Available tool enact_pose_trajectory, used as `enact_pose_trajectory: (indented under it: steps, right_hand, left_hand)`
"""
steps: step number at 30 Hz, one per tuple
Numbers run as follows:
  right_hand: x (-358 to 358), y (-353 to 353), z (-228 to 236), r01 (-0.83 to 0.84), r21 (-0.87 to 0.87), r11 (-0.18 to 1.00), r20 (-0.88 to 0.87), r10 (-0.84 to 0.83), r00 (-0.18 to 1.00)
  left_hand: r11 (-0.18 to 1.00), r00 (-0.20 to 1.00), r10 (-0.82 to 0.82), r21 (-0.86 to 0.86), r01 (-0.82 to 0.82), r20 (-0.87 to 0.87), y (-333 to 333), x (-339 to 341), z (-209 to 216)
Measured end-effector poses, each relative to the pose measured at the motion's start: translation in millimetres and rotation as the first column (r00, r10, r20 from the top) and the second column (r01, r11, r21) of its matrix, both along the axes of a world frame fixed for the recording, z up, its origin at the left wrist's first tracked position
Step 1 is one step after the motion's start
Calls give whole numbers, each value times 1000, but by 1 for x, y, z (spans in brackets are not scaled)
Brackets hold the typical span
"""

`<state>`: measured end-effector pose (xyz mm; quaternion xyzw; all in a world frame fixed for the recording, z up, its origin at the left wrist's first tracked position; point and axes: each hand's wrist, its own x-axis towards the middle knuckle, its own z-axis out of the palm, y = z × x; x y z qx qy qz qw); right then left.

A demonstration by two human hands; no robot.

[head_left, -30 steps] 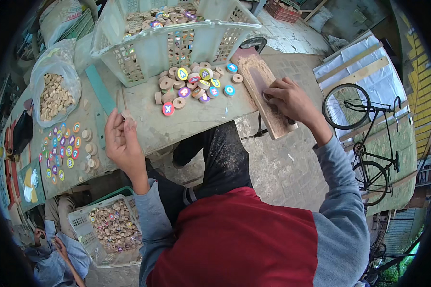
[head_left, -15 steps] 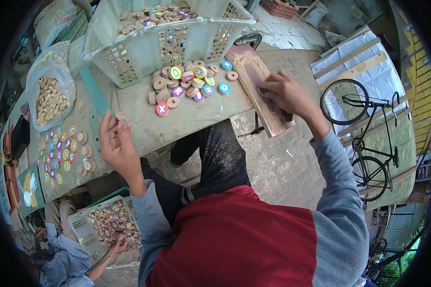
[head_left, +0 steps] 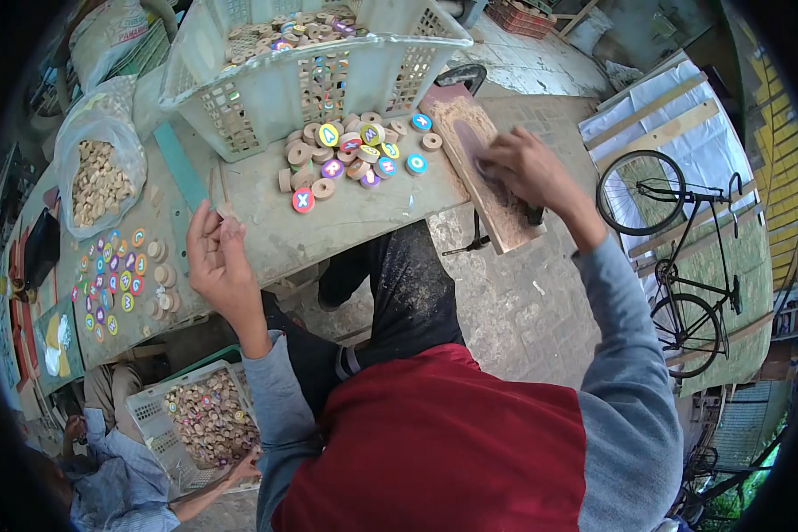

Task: Assembling small wooden discs and squares by applying glue and joining parts together.

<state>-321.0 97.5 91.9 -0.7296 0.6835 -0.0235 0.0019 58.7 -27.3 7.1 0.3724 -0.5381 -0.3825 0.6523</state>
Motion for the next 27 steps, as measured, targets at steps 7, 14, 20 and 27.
enact_pose_trajectory:
  steps: [7,14,20,27]
  right_hand:
    - [-55,-74,-11,-68,-158,985,96,84,992]
    - [-46,-25,1,40,-42,998,998,44,-44]
    - [-27,-16,3,-19,-21,1000,934,13,-358]
    - [-17,-21,-4,-94,-9,996,832,-44,-553]
  left_hand:
    - [1000,1000,-21,-18,20,-11,-3,0,-3]
    - [1000,999,-31,3,31,-16,-1,1,-6]
    - [998,998,-60,-18,60,-2,-2,2,-5]
    - [1000,999,-25,-2,25,-24,-2,1,-7]
